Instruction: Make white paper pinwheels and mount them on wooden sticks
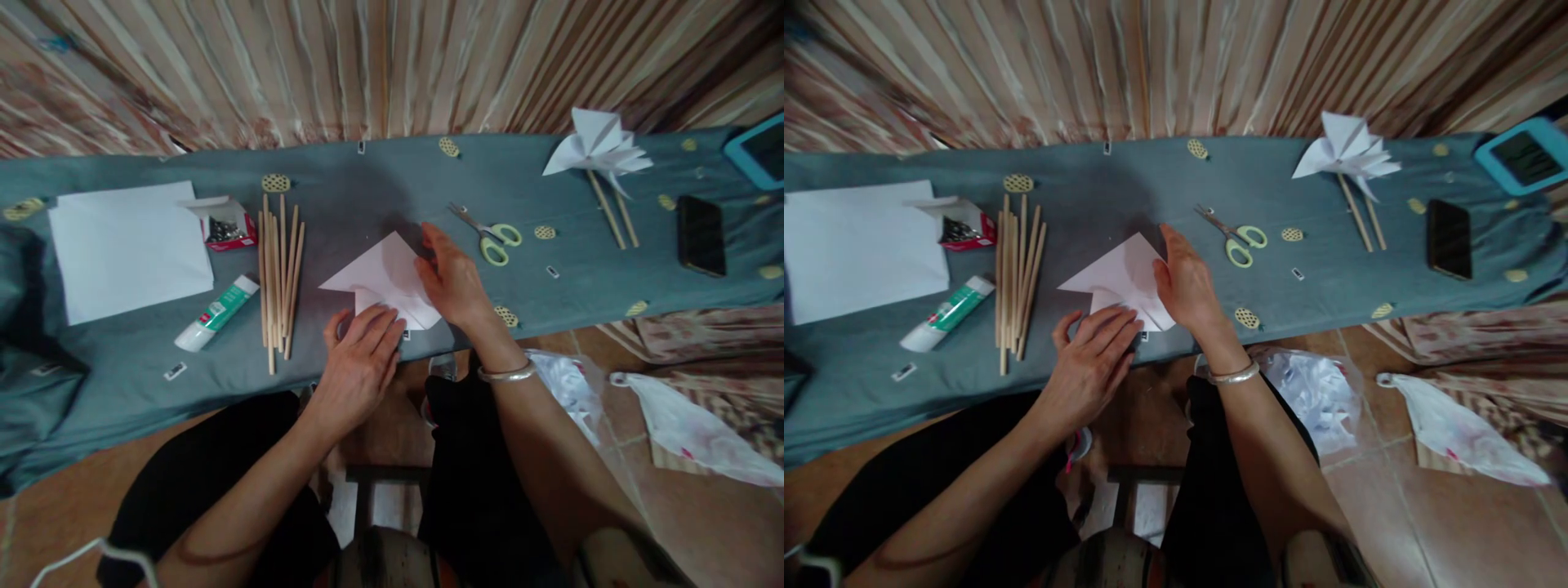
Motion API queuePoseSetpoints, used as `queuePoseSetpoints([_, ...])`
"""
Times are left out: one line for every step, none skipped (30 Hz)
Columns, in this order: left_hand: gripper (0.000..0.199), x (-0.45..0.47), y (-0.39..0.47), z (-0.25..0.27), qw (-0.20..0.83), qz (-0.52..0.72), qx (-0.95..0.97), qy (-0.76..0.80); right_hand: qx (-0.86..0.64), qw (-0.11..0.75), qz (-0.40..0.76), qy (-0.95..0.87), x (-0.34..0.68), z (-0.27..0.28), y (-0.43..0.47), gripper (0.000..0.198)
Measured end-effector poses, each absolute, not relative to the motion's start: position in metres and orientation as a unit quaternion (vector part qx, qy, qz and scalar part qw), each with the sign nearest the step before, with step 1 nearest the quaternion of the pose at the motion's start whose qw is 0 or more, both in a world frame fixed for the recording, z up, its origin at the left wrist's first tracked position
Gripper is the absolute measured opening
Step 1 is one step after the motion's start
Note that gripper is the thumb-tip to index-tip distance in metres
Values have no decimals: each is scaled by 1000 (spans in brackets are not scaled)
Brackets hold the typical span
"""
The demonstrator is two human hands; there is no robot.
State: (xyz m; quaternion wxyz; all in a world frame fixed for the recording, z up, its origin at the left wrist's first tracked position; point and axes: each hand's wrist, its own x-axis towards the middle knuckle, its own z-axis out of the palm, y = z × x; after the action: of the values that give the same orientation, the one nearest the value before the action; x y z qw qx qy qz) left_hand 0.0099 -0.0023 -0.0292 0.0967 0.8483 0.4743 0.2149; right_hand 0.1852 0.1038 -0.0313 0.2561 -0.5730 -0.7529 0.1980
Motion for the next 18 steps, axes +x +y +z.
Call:
queuePoseSetpoints([34,10,-2,-29,101,214,848,475,-574,249,200,-754,183,-29,106,54])
queuePoseSetpoints([34,9,-2,-28,104,213,847,476,-578,242,200,-754,181,-28,109,55])
queuePoseSetpoints([34,9,-2,-28,105,213,846,477,-585,234,198,-751,179,-26,111,56])
queuePoseSetpoints([34,8,-3,-27,106,213,846,478,-596,225,197,-745,177,-24,112,58])
queuePoseSetpoints([33,7,-3,-27,105,212,845,479,-607,218,199,-738,177,-23,114,59])
queuePoseSetpoints([33,7,-3,-27,105,210,845,480,-618,213,203,-729,176,-22,115,59])
queuePoseSetpoints([32,6,-3,-26,105,209,845,480,-626,212,210,-720,177,-22,116,58])
queuePoseSetpoints([31,5,-3,-26,105,209,845,481,-632,216,219,-712,178,-22,116,56])
queuePoseSetpoints([31,4,-4,-25,105,209,844,483,-635,224,229,-703,180,-24,117,52])
queuePoseSetpoints([32,2,-4,-25,107,210,842,486,-637,234,240,-694,183,-26,117,49])
queuePoseSetpoints([33,0,-4,-24,108,210,840,489,-639,246,252,-684,185,-29,116,46])
queuePoseSetpoints([34,-2,-4,-24,108,211,838,492,-640,260,265,-672,188,-32,115,43])
queuePoseSetpoints([36,-4,-5,-23,107,214,836,495,-640,278,281,-659,191,-36,114,41])
queuePoseSetpoints([38,-7,-5,-23,105,218,833,497,-638,301,297,-644,195,-40,112,39])
queuePoseSetpoints([40,-9,-5,-23,102,225,830,500,-635,328,314,-625,198,-45,110,38])
queuePoseSetpoints([43,-12,-4,-22,97,234,827,502,-632,358,332,-602,201,-49,108,37])
queuePoseSetpoints([45,-14,-4,-22,92,245,823,504,-629,389,349,-575,204,-53,105,36])
queuePoseSetpoints([48,-16,-5,-21,85,255,820,505,-627,417,365,-548,206,-57,103,35])
